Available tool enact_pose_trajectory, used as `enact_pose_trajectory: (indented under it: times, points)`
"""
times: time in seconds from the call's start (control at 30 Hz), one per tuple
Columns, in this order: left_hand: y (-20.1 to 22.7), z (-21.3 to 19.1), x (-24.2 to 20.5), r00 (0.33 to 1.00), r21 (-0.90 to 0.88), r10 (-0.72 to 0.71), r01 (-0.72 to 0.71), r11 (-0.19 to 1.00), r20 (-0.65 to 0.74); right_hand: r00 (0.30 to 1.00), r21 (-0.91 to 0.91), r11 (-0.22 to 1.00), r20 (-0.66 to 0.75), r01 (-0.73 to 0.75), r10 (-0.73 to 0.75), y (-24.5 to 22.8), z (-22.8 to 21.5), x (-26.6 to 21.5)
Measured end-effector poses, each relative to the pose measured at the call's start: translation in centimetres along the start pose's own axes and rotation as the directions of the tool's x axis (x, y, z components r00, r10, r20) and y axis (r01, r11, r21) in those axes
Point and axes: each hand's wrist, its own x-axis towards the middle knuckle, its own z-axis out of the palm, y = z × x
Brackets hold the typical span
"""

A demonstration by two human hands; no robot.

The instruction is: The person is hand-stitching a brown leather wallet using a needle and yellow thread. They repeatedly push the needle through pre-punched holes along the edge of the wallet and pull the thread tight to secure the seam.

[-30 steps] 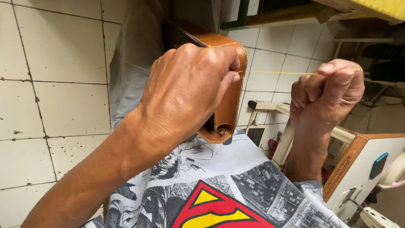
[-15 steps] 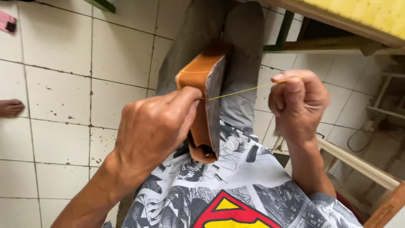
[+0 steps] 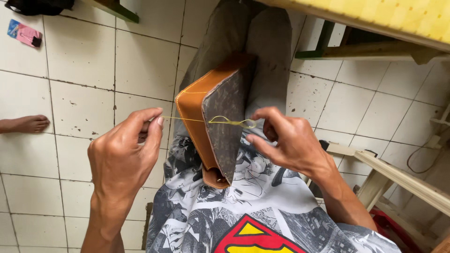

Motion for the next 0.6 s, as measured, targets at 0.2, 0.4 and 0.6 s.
enact_pose_trajectory:
  times: [0.2, 0.4, 0.6]
  points:
    - [-1.2, 0.7, -0.6, 0.933, 0.087, -0.287, 0.274, 0.958, 0.217, 0.950, 0.016, 0.957, 0.130, -0.288, 0.284, 2.5, 0.6, -1.5]
    - [0.6, 1.6, -0.5, 0.988, 0.069, 0.141, -0.136, 0.988, -0.069, 0.983, 0.341, 0.924, 0.005, -0.174, 0.183, 1.8, 0.7, -1.3]
    - [4.0, 2.1, 0.5, 0.954, -0.047, 0.253, -0.263, 0.964, -0.160, 0.954, 0.309, 0.931, -0.282, 0.194, -0.105, -1.4, 0.4, 2.2]
